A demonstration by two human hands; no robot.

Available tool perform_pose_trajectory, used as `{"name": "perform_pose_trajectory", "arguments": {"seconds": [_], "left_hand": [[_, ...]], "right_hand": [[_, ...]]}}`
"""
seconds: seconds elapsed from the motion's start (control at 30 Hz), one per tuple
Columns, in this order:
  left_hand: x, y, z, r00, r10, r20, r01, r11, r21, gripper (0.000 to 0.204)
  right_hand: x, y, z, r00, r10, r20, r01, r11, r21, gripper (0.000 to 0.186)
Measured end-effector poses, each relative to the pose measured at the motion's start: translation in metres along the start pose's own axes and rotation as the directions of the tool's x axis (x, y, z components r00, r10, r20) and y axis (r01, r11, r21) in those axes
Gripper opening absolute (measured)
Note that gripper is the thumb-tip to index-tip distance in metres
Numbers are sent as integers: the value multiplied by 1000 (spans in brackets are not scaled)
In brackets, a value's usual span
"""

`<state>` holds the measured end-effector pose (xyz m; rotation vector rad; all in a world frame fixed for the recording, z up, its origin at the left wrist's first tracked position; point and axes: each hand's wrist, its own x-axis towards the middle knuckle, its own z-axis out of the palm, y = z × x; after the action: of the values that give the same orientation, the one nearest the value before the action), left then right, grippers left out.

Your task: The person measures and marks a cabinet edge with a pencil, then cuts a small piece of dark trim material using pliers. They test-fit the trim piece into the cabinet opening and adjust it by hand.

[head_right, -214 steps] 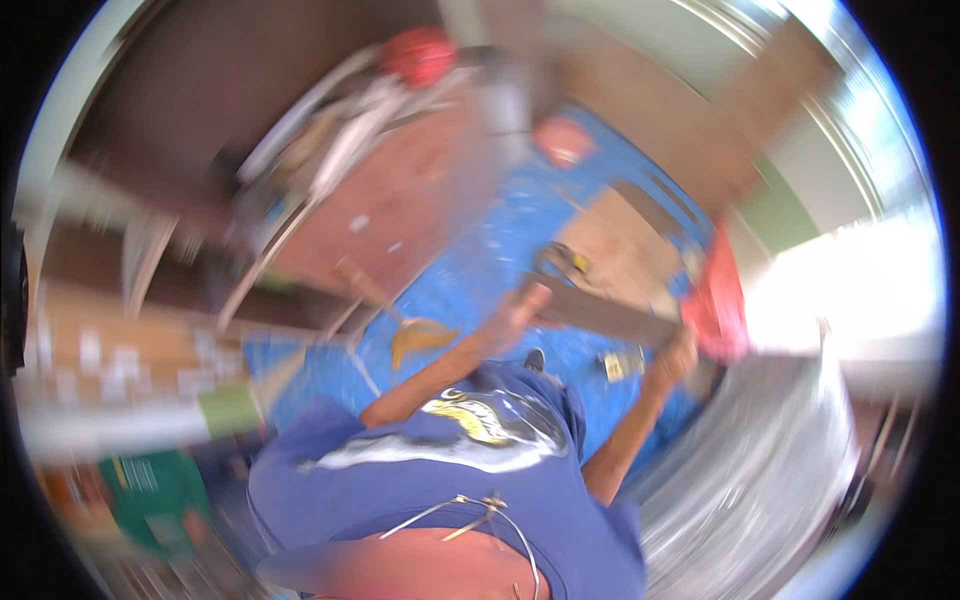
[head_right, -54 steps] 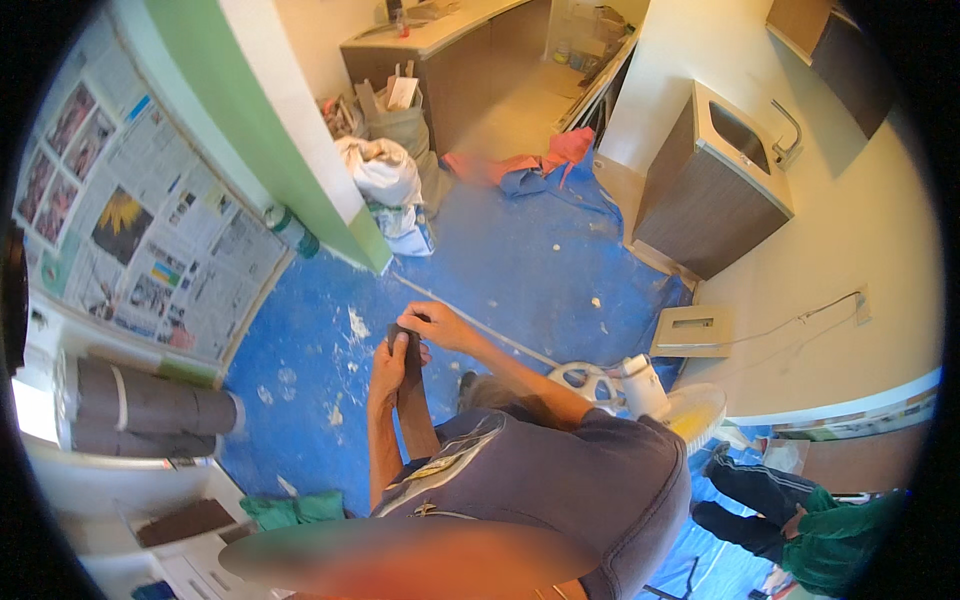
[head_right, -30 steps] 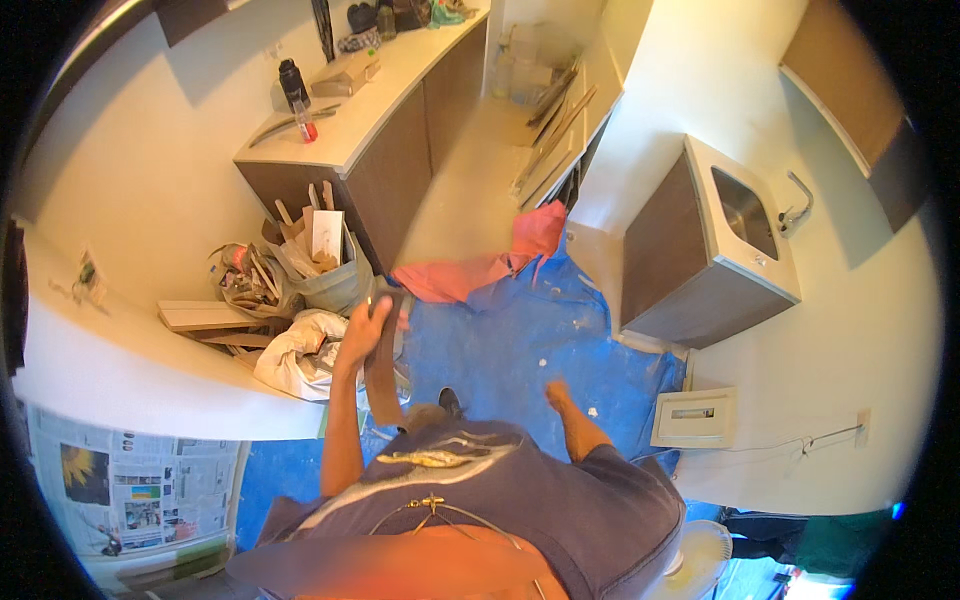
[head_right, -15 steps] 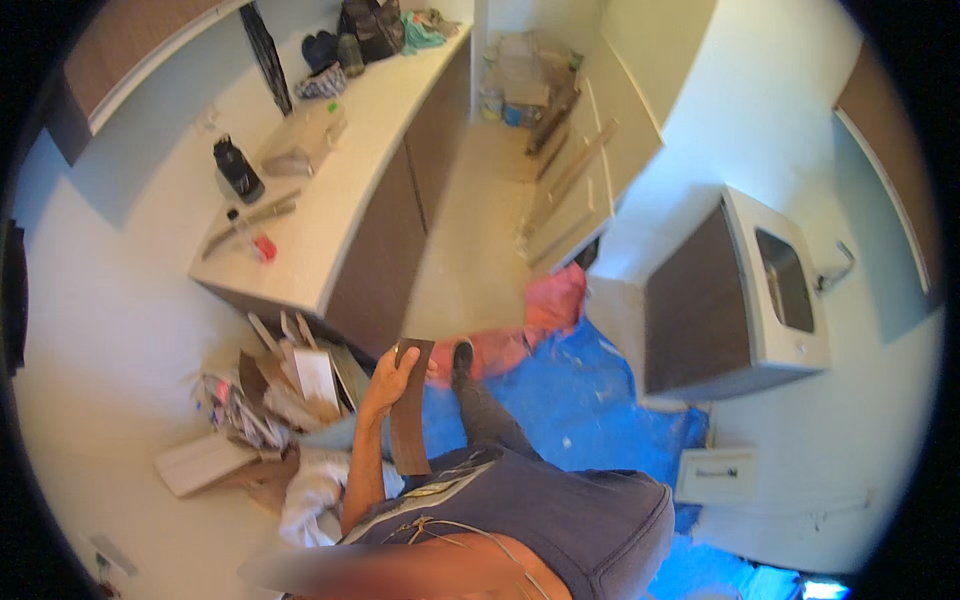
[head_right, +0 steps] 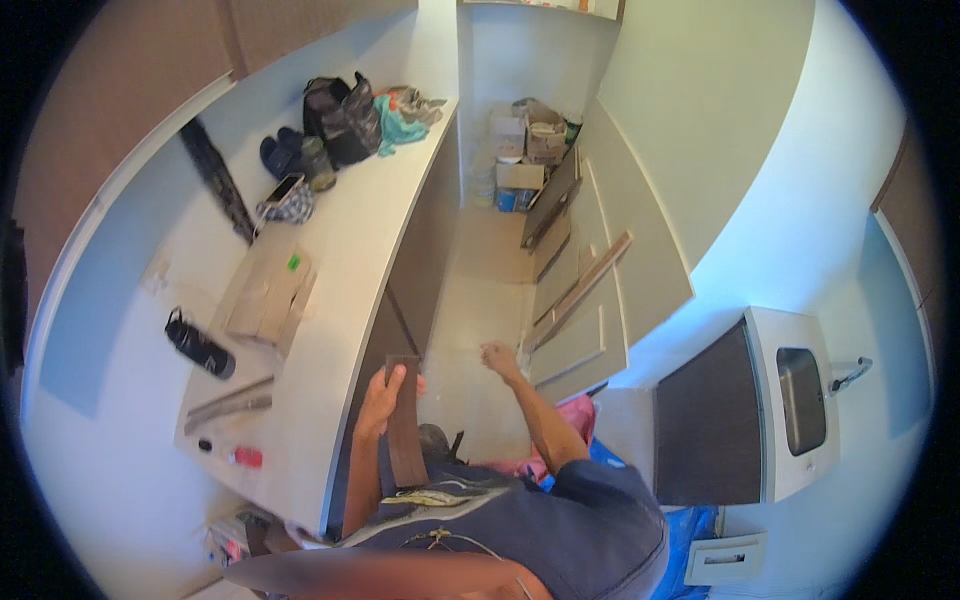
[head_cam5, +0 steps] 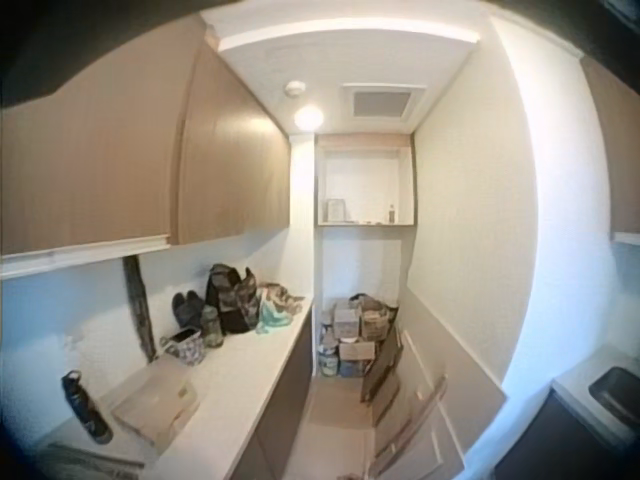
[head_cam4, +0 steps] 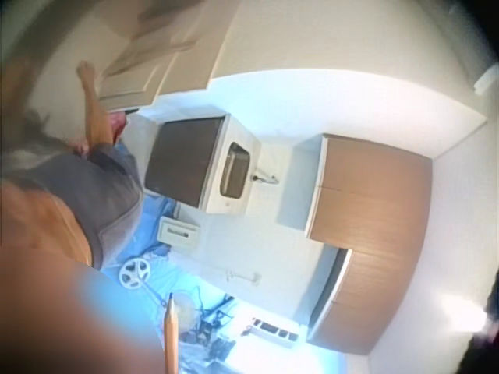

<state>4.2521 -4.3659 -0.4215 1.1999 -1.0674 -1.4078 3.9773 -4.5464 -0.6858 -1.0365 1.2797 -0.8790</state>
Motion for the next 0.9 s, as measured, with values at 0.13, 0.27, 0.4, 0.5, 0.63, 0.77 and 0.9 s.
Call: {"name": "perform_pose_trajectory", "arguments": {"seconds": [0.13,0.27,0.4,0.5,0.63,0.77,0.9], "left_hand": [[102,0,9,992,-47,118,52,998,-40,43],[230,1,0,969,-46,245,42,999,20,42],[370,21,-7,966,-20,256,8,999,48,41],[464,46,-7,975,19,223,-25,999,23,43],[570,78,-2,967,36,253,-49,998,48,43],[643,94,-4,946,19,324,-32,999,35,43],[706,95,4,958,-59,281,50,998,39,42]], "right_hand": [[24,-64,22,990,-15,141,-7,988,157,32],[91,-69,7,935,221,277,-247,967,61,38],[216,-58,-29,955,281,93,-295,932,209,34],[287,-48,-88,955,290,-56,-279,948,151,30],[326,-87,-135,969,170,-178,-148,980,132,28],[359,-276,-119,958,-205,-199,213,977,20,26],[349,-527,-99,526,-849,-42,833,525,-176,28]]}}
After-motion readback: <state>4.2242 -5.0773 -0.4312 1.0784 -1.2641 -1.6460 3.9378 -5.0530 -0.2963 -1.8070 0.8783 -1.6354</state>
